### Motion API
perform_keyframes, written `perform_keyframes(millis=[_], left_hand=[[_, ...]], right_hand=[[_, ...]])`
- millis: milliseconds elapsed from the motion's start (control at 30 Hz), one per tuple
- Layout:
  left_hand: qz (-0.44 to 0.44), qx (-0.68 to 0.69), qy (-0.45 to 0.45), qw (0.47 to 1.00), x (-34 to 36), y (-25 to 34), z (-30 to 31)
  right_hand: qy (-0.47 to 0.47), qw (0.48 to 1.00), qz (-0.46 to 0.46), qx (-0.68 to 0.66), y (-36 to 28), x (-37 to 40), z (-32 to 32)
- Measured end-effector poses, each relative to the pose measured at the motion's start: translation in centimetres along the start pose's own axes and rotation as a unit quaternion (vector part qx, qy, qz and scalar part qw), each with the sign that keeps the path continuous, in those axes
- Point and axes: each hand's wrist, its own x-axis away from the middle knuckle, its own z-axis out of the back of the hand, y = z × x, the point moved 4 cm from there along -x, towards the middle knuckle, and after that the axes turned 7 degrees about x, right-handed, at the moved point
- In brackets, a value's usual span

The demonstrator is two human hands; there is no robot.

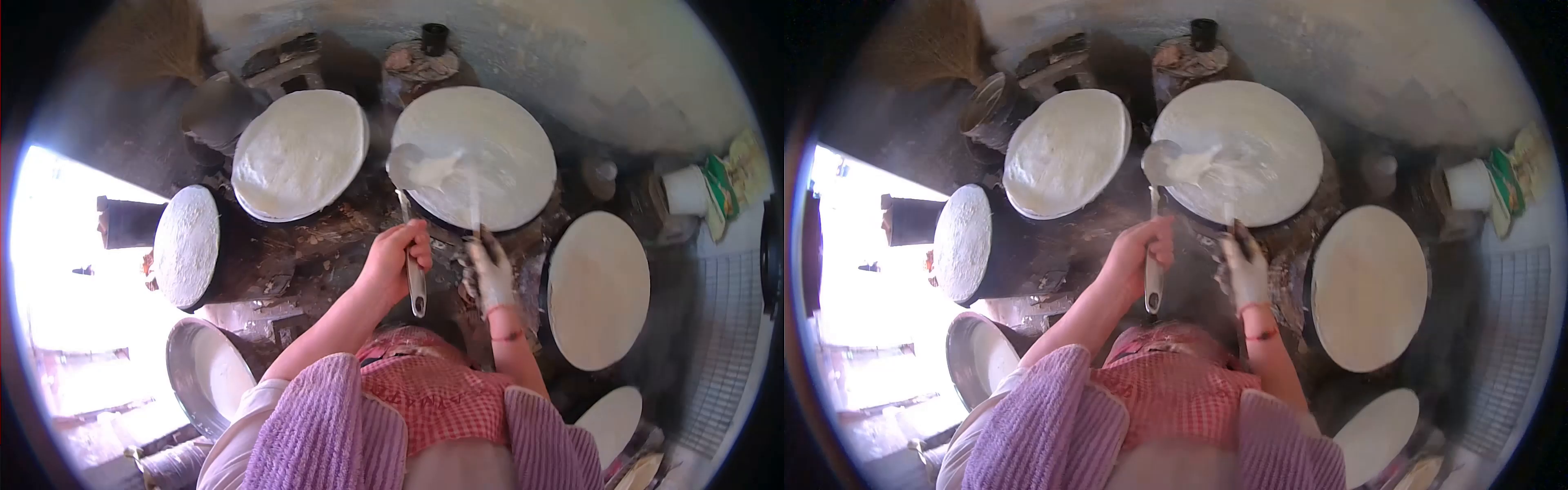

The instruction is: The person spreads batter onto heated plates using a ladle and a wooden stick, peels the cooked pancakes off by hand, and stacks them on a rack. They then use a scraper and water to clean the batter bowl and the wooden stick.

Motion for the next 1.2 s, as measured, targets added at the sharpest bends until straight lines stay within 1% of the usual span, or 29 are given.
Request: perform_keyframes(millis=[33, 100, 133, 233, 267, 300, 333, 367, 433, 500, 567, 600, 633, 667, 700, 733, 767, 800, 833, 867, 900, 967, 1000, 1033, 1067, 1100, 1133, 1167, 1200], left_hand=[[-0.013, 0.004, 0.005, 1.000, 0.1, 0.2, 0.1], [-0.011, -0.066, 0.044, 0.997, 0.6, -0.5, -0.1], [-0.009, -0.056, 0.056, 0.997, 1.1, -1.0, -0.9], [-0.004, -0.012, 0.062, 0.998, 1.0, -1.5, -1.2], [0.064, 0.135, 0.016, 0.989, 0.5, -1.4, -0.4], [0.131, 0.277, -0.030, 0.951, 0.3, -1.0, 0.0], [0.213, 0.389, -0.052, 0.895, 0.7, 0.3, 0.4], [0.250, 0.463, -0.073, 0.847, 2.6, 1.8, 0.0], [0.266, 0.437, -0.127, 0.850, 6.2, 3.9, 0.9], [0.203, 0.320, -0.174, 0.909, 8.7, 5.9, 3.0], [0.149, 0.251, -0.203, 0.935, 10.0, 8.2, 4.3], [0.144, 0.253, -0.193, 0.937, 10.5, 9.5, 4.5], [0.147, 0.260, -0.175, 0.938, 11.4, 10.8, 4.4], [0.138, 0.261, -0.138, 0.945, 12.7, 12.1, 4.6], [0.127, 0.259, -0.104, 0.952, 13.9, 13.6, 4.9], [0.123, 0.254, -0.115, 0.952, 15.4, 15.1, 5.6], [0.067, 0.130, -0.111, 0.983, 17.3, 16.6, 7.4], [0.012, 0.005, -0.104, 0.994, 19.1, 18.1, 9.1], [-0.031, -0.016, -0.123, 0.992, 21.3, 19.4, 10.4], [-0.074, -0.030, -0.106, 0.991, 23.8, 20.7, 11.4], [-0.115, -0.022, -0.110, 0.987, 25.2, 21.8, 13.1], [-0.161, -0.002, -0.076, 0.984, 26.5, 23.0, 15.5], [-0.102, 0.049, -0.111, 0.987, 25.8, 23.0, 17.5], [-0.058, 0.098, -0.138, 0.984, 25.7, 23.6, 20.0], [-0.045, 0.073, -0.105, 0.991, 26.4, 23.9, 20.1], [-0.107, -0.057, -0.032, 0.992, 26.8, 24.0, 21.9], [-0.086, 0.060, -0.036, 0.994, 25.7, 23.1, 24.6], [-0.054, 0.174, -0.057, 0.982, 25.9, 22.6, 25.5], [-0.058, 0.234, -0.080, 0.967, 25.8, 22.4, 26.1]], right_hand=[[0.028, 1.000, 0.006, 0.003, 0.3, -0.2, 1.2], [0.021, 0.999, -0.021, -0.011, 2.3, -1.1, 1.5], [0.007, 1.000, -0.022, -0.008, 2.5, -1.2, 0.9], [-0.098, 0.983, -0.027, 0.152, 2.4, -0.8, -0.5], [-0.101, 0.985, -0.048, 0.133, 1.9, -0.4, -0.4], [-0.101, 0.986, -0.071, 0.110, 1.7, 0.1, -0.2], [-0.095, 0.988, -0.057, 0.108, 1.6, 0.3, 0.7], [-0.087, 0.984, -0.072, 0.139, -0.3, 2.0, 1.2], [0.016, 0.995, -0.003, 0.100, 1.1, 2.3, 4.7], [0.154, 0.987, 0.036, -0.020, 3.0, 1.3, 7.6], [0.174, 0.980, 0.048, 0.081, 1.7, 3.0, 4.2], [0.158, 0.975, 0.044, 0.150, 1.3, 3.6, 1.4], [0.100, 0.982, 0.011, 0.163, 2.6, 2.5, -0.3], [0.044, 0.968, 0.077, 0.234, 3.7, 0.3, -1.3], [0.041, 0.967, 0.089, 0.233, 4.9, -1.3, -1.7], [0.035, 0.961, 0.150, 0.229, 4.0, -1.7, -3.2], [0.049, 0.966, 0.125, 0.220, 3.4, -1.3, -2.7], [0.063, 0.971, 0.100, 0.209, 1.5, 0.3, -3.5], [0.121, 0.974, 0.081, 0.172, 0.2, 1.0, -2.7], [0.163, 0.977, 0.095, 0.104, -0.5, 0.0, -1.3], [0.203, 0.973, 0.102, 0.037, -0.3, -1.0, 0.7], [0.182, 0.962, 0.047, 0.197, 0.1, -3.4, 2.3], [0.195, 0.898, 0.098, 0.382, -1.5, -3.1, 1.4], [0.187, 0.801, 0.160, 0.546, -3.0, -0.9, -1.9], [0.146, 0.844, 0.021, 0.515, -6.1, 5.5, -8.4], [0.109, 0.864, 0.117, 0.478, -3.5, 3.0, -6.3], [0.086, 0.951, 0.023, 0.297, -1.0, 2.2, -4.4], [0.056, 0.934, 0.043, 0.351, 0.7, 0.1, -1.1], [0.034, 0.897, 0.174, 0.406, 2.3, -1.3, 1.9]])
